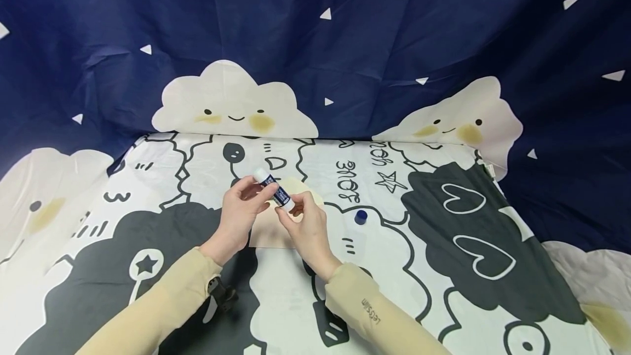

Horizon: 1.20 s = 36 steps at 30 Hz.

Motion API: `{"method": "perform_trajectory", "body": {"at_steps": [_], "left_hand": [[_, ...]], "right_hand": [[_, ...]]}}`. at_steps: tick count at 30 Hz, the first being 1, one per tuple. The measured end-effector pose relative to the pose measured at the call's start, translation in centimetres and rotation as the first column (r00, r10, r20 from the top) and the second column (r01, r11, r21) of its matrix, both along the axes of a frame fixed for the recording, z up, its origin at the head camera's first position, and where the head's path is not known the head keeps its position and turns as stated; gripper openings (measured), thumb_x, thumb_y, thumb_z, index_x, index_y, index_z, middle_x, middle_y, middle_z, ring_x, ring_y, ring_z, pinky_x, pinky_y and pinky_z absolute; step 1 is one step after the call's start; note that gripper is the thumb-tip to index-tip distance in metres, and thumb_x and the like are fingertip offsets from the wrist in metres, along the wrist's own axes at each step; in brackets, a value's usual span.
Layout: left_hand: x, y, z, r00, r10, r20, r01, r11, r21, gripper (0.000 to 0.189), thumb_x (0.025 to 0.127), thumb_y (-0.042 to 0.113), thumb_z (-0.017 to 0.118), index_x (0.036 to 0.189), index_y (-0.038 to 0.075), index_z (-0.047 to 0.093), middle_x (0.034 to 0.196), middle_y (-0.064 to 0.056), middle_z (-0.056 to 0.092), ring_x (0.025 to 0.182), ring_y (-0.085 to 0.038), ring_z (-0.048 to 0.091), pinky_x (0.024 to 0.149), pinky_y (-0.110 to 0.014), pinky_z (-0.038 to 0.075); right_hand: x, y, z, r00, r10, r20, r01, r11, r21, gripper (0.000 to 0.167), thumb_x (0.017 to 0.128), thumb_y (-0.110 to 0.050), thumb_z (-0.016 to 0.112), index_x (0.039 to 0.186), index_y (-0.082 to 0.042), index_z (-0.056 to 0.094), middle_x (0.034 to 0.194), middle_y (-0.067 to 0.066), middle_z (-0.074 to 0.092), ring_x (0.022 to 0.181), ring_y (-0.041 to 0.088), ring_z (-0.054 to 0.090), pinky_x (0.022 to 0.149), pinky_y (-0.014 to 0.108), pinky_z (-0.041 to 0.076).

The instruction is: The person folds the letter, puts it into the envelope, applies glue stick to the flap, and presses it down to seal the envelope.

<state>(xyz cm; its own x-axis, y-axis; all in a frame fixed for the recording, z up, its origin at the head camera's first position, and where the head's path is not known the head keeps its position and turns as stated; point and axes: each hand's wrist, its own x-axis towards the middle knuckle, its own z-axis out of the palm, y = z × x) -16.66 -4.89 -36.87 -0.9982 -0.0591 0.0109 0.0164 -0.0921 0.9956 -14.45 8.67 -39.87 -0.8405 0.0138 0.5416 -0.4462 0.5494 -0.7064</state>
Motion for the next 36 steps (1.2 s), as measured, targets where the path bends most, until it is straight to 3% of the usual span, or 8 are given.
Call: {"method": "perform_trajectory", "body": {"at_steps": [5, 13, 17, 20, 24, 28, 33, 36], "left_hand": [[0.1, -0.3, 0.2, 0.999, -0.033, 0.012, 0.033, 0.999, 0.004, 0.027, 0.085, 0.023, 0.074, 0.108, 0.012, 0.066, 0.097, 0.0, 0.066, 0.089, -0.01, 0.064, 0.082, -0.032, 0.053], [0.0, -1.4, 0.5, 0.984, -0.18, -0.005, 0.18, 0.983, 0.044, 0.029, 0.087, 0.019, 0.071, 0.113, 0.008, 0.063, 0.094, 0.005, 0.067, 0.092, -0.009, 0.064, 0.092, -0.04, 0.054], [0.1, -1.7, 0.5, 0.977, -0.212, -0.019, 0.213, 0.974, 0.075, 0.028, 0.088, 0.014, 0.07, 0.113, 0.006, 0.061, 0.092, 0.006, 0.066, 0.091, -0.008, 0.064, 0.09, -0.037, 0.055], [0.2, -1.7, 0.6, 0.978, -0.207, -0.019, 0.208, 0.974, 0.087, 0.028, 0.087, 0.012, 0.07, 0.113, 0.005, 0.061, 0.091, 0.007, 0.066, 0.09, -0.008, 0.064, 0.091, -0.041, 0.054], [0.3, -1.6, 0.6, 0.985, -0.175, -0.015, 0.175, 0.98, 0.093, 0.027, 0.087, 0.014, 0.07, 0.112, 0.007, 0.062, 0.09, 0.008, 0.066, 0.091, -0.008, 0.064, 0.094, -0.047, 0.051], [0.2, -1.4, 0.5, 0.991, -0.134, -0.01, 0.134, 0.988, 0.081, 0.026, 0.087, 0.017, 0.072, 0.109, 0.008, 0.063, 0.09, 0.008, 0.068, 0.092, -0.009, 0.065, 0.094, -0.048, 0.052], [0.0, -1.0, 0.5, 0.997, -0.08, -0.005, 0.081, 0.996, 0.048, 0.023, 0.086, 0.019, 0.072, 0.105, 0.009, 0.064, 0.09, 0.006, 0.067, 0.089, -0.009, 0.066, 0.089, -0.043, 0.054], [0.1, -0.8, 0.6, 0.998, -0.064, 0.002, 0.064, 0.997, 0.042, 0.022, 0.086, 0.019, 0.072, 0.105, 0.011, 0.064, 0.091, 0.004, 0.065, 0.088, -0.01, 0.066, 0.087, -0.04, 0.055]], "right_hand": [[0.1, 0.6, 0.3, 0.987, 0.115, 0.113, -0.104, 0.99, -0.099, 0.034, 0.08, -0.011, 0.078, 0.106, -0.004, 0.056, 0.088, 0.012, 0.069, 0.071, 0.01, 0.064, 0.067, 0.021, 0.052], [0.4, 1.9, 1.0, 0.874, 0.367, 0.319, -0.264, 0.909, -0.323, 0.037, 0.085, -0.007, 0.071, 0.119, -0.001, 0.059, 0.089, 0.013, 0.065, 0.07, 0.003, 0.058, 0.065, 0.017, 0.048], [0.5, 1.9, 1.1, 0.858, 0.391, 0.332, -0.27, 0.895, -0.355, 0.027, 0.088, -0.009, 0.069, 0.112, 0.001, 0.064, 0.086, 0.004, 0.064, 0.066, 0.004, 0.056, 0.064, 0.017, 0.049], [0.5, 1.8, 1.1, 0.879, 0.352, 0.323, -0.251, 0.915, -0.315, 0.022, 0.087, -0.011, 0.07, 0.106, -0.001, 0.066, 0.081, 0.002, 0.062, 0.066, 0.004, 0.055, 0.064, 0.017, 0.048], [0.5, 1.5, 1.1, 0.945, 0.223, 0.239, -0.189, 0.97, -0.154, 0.018, 0.084, -0.016, 0.074, 0.099, -0.008, 0.069, 0.074, 0.002, 0.064, 0.066, 0.004, 0.056, 0.061, 0.022, 0.047], [0.4, 1.0, 1.0, 0.993, 0.115, 0.04, -0.116, 0.993, 0.008, 0.018, 0.081, -0.017, 0.077, 0.094, -0.008, 0.07, 0.072, 0.003, 0.067, 0.064, 0.008, 0.06, 0.061, 0.025, 0.05], [-0.1, 0.6, 0.5, 0.966, 0.042, -0.254, 0.0, 0.987, 0.164, 0.019, 0.076, -0.008, 0.077, 0.09, -0.002, 0.065, 0.072, 0.008, 0.065, 0.064, 0.018, 0.06, 0.059, 0.026, 0.049], [-0.2, 0.5, 0.2, 0.947, 0.027, -0.321, 0.042, 0.978, 0.204, 0.021, 0.075, -0.006, 0.077, 0.09, -0.001, 0.063, 0.074, 0.009, 0.062, 0.066, 0.02, 0.058, 0.059, 0.026, 0.049]]}}
